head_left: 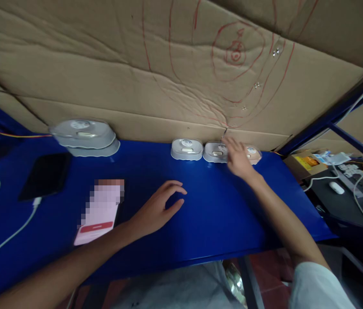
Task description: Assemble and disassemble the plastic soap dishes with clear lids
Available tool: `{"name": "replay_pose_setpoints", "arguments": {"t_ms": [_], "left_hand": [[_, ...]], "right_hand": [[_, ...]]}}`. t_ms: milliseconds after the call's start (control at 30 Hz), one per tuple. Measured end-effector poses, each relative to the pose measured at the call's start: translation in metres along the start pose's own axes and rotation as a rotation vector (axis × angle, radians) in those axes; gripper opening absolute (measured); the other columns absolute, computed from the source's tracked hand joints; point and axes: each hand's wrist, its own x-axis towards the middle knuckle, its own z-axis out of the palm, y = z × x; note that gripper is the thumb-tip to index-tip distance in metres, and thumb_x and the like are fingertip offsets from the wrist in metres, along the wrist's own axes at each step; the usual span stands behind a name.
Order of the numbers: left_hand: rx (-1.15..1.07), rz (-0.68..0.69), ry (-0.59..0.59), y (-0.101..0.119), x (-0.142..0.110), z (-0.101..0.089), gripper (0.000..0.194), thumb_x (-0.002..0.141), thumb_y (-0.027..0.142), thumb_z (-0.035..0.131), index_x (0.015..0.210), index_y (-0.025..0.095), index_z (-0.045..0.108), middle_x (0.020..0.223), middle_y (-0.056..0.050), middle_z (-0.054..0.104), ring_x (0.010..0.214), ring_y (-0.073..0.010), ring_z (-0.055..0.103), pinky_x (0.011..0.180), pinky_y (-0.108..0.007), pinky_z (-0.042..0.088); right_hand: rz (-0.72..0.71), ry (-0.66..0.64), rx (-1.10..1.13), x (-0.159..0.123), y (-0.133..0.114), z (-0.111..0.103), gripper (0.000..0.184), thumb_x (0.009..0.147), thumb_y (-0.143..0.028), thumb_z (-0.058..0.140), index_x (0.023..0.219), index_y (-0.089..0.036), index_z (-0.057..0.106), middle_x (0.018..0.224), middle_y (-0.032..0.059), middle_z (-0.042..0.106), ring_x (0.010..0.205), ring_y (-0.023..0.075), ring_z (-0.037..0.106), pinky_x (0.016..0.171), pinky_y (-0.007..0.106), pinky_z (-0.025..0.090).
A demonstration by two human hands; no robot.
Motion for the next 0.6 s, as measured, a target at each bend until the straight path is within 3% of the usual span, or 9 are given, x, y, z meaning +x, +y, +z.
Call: {"name": "replay_pose_setpoints", "arguments": {"t_ms": [67,133,233,333,433,500,600], "left_hand": [[0.041,0.016,0.031,0.0,0.001,-0.001,0.023,0.104,0.037,0.053,0.12,0.027,0.067,0.14,-0.009,0.057,0.133,-0.0269,0.06,0.118,-0.047,0.044],[0.092,0.042,0.091,0.0,0.001,-0.003,0.024,0.104,0.035,0.053,0.125,0.028,0.064,0.142,-0.01,0.055,0.136,-0.0272,0.057,0.12,-0.048,0.043],[0.21,0.072,0.219,0.0,0.002,-0.008,0.035,0.102,0.031,0.058,0.137,0.029,0.055,0.151,-0.012,0.047,0.145,-0.0308,0.048,0.123,-0.053,0.039],[0.355,0.078,0.302,-0.003,0.001,-0.009,0.053,0.098,0.029,0.065,0.146,0.029,0.044,0.161,-0.016,0.035,0.152,-0.0379,0.038,0.122,-0.062,0.036],[0.409,0.056,0.257,-0.009,-0.001,-0.005,0.071,0.095,0.033,0.071,0.155,0.031,0.033,0.168,-0.019,0.026,0.155,-0.042,0.033,0.119,-0.065,0.036],[0.37,0.048,0.181,-0.015,-0.002,0.0,0.08,0.094,0.037,0.074,0.159,0.031,0.026,0.167,-0.02,0.029,0.155,-0.0414,0.035,0.118,-0.063,0.039],[0.303,0.06,0.068,-0.019,-0.002,0.003,0.086,0.095,0.038,0.073,0.161,0.031,0.018,0.164,-0.019,0.039,0.151,-0.0384,0.043,0.118,-0.059,0.04]], "right_hand": [[-0.123,-0.021,0.066,0.027,-0.05,0.011,0.06,0.102,-0.024,0.043,0.161,-0.015,0.039,0.169,0.0162,0.039,0.157,0.0332,0.033,0.127,0.059,0.024],[-0.17,-0.063,0.096,0.044,-0.09,0.024,0.058,0.106,-0.035,0.045,0.16,-0.013,0.04,0.168,0.0187,0.039,0.157,0.0352,0.032,0.128,0.06,0.021],[-0.202,-0.072,0.168,0.044,-0.121,0.033,0.056,0.106,-0.038,0.052,0.156,-0.013,0.047,0.16,0.0213,0.049,0.15,0.0372,0.04,0.125,0.06,0.028],[-0.332,-0.06,0.311,0.014,-0.125,0.024,0.051,0.103,-0.047,0.06,0.144,-0.018,0.058,0.143,0.0185,0.062,0.137,0.036,0.052,0.117,0.058,0.039],[-0.463,-0.077,0.494,-0.024,-0.12,0.005,0.051,0.101,-0.052,0.063,0.143,-0.024,0.058,0.137,0.0146,0.063,0.138,0.0327,0.053,0.116,0.054,0.043],[-0.448,-0.054,0.602,-0.043,-0.116,-0.003,0.049,0.103,-0.05,0.062,0.145,-0.026,0.056,0.14,0.0136,0.062,0.139,0.0304,0.053,0.116,0.051,0.045],[-0.318,0.01,0.721,-0.054,-0.108,0.0,0.044,0.103,-0.045,0.062,0.143,-0.027,0.058,0.139,0.0132,0.063,0.134,0.0289,0.058,0.114,0.05,0.048]]}}
